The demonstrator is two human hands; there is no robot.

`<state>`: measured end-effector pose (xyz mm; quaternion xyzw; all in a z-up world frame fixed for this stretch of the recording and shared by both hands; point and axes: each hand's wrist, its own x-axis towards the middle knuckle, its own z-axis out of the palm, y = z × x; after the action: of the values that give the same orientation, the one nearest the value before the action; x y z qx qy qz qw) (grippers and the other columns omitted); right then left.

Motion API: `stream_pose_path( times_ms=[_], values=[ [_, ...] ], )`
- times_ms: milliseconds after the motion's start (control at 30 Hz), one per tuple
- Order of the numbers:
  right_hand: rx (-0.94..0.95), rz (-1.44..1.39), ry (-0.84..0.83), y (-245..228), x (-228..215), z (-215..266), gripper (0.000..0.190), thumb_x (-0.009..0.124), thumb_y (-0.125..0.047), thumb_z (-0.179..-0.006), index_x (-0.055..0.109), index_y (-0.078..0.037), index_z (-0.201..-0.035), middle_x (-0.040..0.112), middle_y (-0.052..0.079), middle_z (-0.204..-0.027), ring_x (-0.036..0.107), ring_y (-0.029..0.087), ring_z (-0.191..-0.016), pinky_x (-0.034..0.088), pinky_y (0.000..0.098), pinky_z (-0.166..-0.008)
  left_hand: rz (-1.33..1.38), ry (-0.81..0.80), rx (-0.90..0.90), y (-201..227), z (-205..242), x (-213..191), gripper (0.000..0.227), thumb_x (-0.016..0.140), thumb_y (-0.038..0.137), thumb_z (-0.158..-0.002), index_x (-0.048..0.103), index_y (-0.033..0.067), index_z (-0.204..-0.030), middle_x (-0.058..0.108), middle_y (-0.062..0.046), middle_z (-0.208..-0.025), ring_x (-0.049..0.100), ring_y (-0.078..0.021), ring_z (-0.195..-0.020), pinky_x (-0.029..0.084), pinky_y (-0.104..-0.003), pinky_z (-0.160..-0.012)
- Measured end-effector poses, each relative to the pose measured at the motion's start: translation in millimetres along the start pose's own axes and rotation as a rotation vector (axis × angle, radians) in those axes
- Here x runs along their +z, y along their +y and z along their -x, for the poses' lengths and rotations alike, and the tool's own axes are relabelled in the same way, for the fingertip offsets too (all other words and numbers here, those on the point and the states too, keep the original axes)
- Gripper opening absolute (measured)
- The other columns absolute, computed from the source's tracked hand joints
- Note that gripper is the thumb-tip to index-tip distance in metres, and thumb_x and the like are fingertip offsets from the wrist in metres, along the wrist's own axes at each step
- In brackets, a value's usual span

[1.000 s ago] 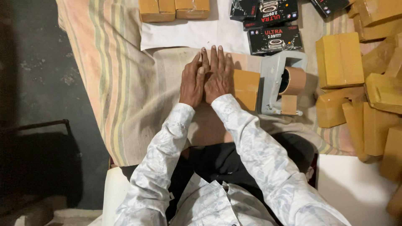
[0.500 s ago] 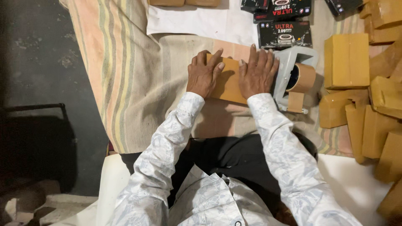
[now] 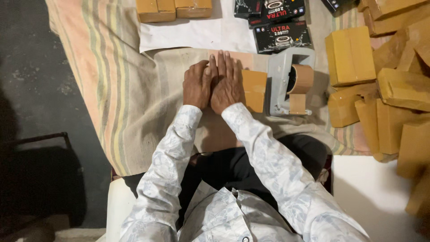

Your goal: The person places small black product boxes into larger brown cardboard shipping boxes, then closes and seals them with packing tape using a handheld dispenser. The sealed boxes are set aside on the floor.

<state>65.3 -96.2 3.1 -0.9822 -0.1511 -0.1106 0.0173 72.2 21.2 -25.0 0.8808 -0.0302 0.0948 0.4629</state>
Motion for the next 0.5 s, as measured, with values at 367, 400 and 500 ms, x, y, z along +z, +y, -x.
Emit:
stream_pose_path(
  times_ms=[367,400,500],
  values=[
    [0.209,-0.289,0.065,52.1,-15.6,109.4,0.072,0.043,-0.04,-0.109,0.025,0.006,-0.162,0.019,0.028,-0.17,0.015,0.043,-0.16,0.012,0.051,-0.132,-0.714,-0.123,0.459,29.1,17.8,-12.4,0.095,0.054,0.071,-0.089,0.04,0.0051,-0.156,0.031,-0.016,-0.164,0.026,-0.0368,-0.152,0.025,-0.064,-0.12],
    [0.251,-0.399,0.135,55.1,-14.7,112.8,0.071,0.041,-0.041,-0.112,0.025,0.006,-0.163,0.018,0.028,-0.171,0.015,0.044,-0.162,0.013,0.0496,-0.134,-0.661,-0.122,0.425,31.9,25.3,-13.7,0.103,0.052,0.076,-0.086,0.037,0.002,-0.156,0.03,-0.018,-0.165,0.024,-0.0368,-0.153,0.023,-0.064,-0.121],
    [0.201,-0.35,0.174,57.5,-11.2,118.4,0.073,0.042,-0.038,-0.113,0.022,0.011,-0.162,0.015,0.032,-0.171,0.011,0.049,-0.161,0.011,0.0537,-0.133,-0.531,-0.106,0.345,34.1,49.8,-13.6,0.122,0.051,0.086,-0.078,0.031,-0.0053,-0.156,0.027,-0.023,-0.165,0.02,-0.0381,-0.154,0.021,-0.064,-0.122]
  ],
)
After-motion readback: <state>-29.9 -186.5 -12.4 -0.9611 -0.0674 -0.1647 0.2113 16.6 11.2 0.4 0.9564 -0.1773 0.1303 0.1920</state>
